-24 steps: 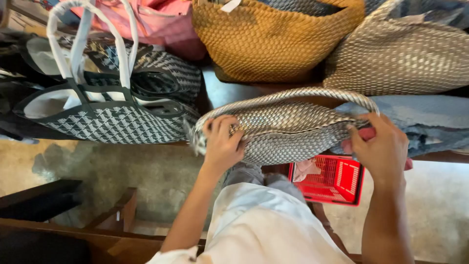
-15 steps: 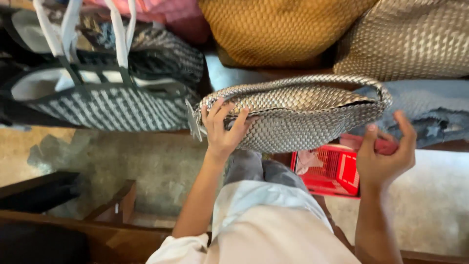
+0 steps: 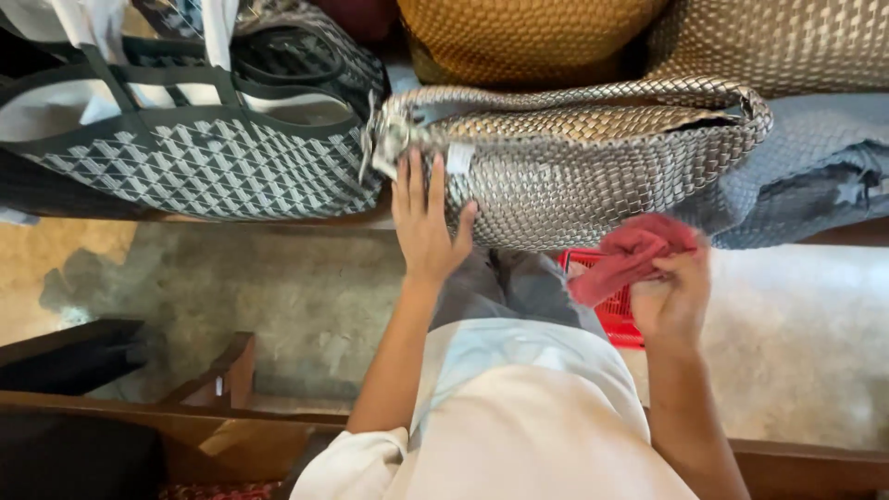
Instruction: Cleaning a silver woven handbag using a red cloth by wiping the exterior surfaces.
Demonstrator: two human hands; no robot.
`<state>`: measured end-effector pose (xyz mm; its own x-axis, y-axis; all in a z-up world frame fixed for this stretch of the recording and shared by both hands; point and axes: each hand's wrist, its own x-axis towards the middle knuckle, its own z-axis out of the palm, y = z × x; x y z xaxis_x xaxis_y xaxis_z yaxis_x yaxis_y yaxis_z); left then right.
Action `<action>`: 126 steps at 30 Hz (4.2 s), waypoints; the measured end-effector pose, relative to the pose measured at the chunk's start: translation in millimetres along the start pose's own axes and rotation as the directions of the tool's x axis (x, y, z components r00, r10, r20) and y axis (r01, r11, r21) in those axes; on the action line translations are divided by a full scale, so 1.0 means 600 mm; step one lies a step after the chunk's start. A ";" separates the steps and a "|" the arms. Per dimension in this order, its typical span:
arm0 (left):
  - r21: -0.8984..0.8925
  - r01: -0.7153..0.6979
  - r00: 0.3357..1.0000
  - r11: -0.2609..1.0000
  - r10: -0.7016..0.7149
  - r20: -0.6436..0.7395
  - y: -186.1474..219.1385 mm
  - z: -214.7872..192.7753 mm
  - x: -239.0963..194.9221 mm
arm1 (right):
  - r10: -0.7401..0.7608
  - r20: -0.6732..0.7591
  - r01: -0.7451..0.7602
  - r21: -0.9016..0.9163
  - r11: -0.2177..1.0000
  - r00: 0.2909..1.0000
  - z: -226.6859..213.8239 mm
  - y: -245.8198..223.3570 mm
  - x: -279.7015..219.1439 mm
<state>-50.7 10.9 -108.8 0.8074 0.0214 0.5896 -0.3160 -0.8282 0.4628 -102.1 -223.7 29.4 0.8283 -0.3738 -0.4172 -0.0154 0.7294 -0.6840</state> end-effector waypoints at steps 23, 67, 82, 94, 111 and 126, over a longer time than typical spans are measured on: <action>-0.442 0.571 0.820 0.692 -0.506 0.268 -0.230 0.148 -0.100 | -0.207 0.818 0.799 -0.572 -0.187 0.537 0.011 0.097 0.312; 0.020 0.623 0.752 0.782 -0.606 0.258 -0.236 0.179 -0.097 | 0.113 0.992 0.824 0.112 -0.555 -0.058 0.067 0.412 0.177; 0.144 0.528 0.774 0.837 -0.544 0.323 -0.160 0.097 -0.007 | 0.095 0.992 0.723 0.129 -0.679 -0.088 0.004 0.174 0.190; 0.223 0.572 0.705 0.789 -0.613 0.358 -0.210 0.161 -0.080 | -0.101 0.766 0.601 -0.407 0.688 0.635 0.117 0.358 0.156; 0.142 0.484 0.790 0.863 -0.501 0.352 -0.229 0.174 -0.082 | -0.061 0.396 0.320 -0.632 0.705 0.916 0.105 0.059 0.209; 0.130 0.551 0.761 0.824 -0.561 0.325 -0.227 0.177 -0.088 | -0.092 0.759 0.715 -0.641 -0.279 0.644 0.107 0.285 0.276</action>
<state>2.7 63.1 -272.9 0.9541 0.2984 -0.0259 0.2494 -0.7434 0.6207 68.4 -124.2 -118.4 0.9603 0.1267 0.2486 0.2376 -0.8383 -0.4907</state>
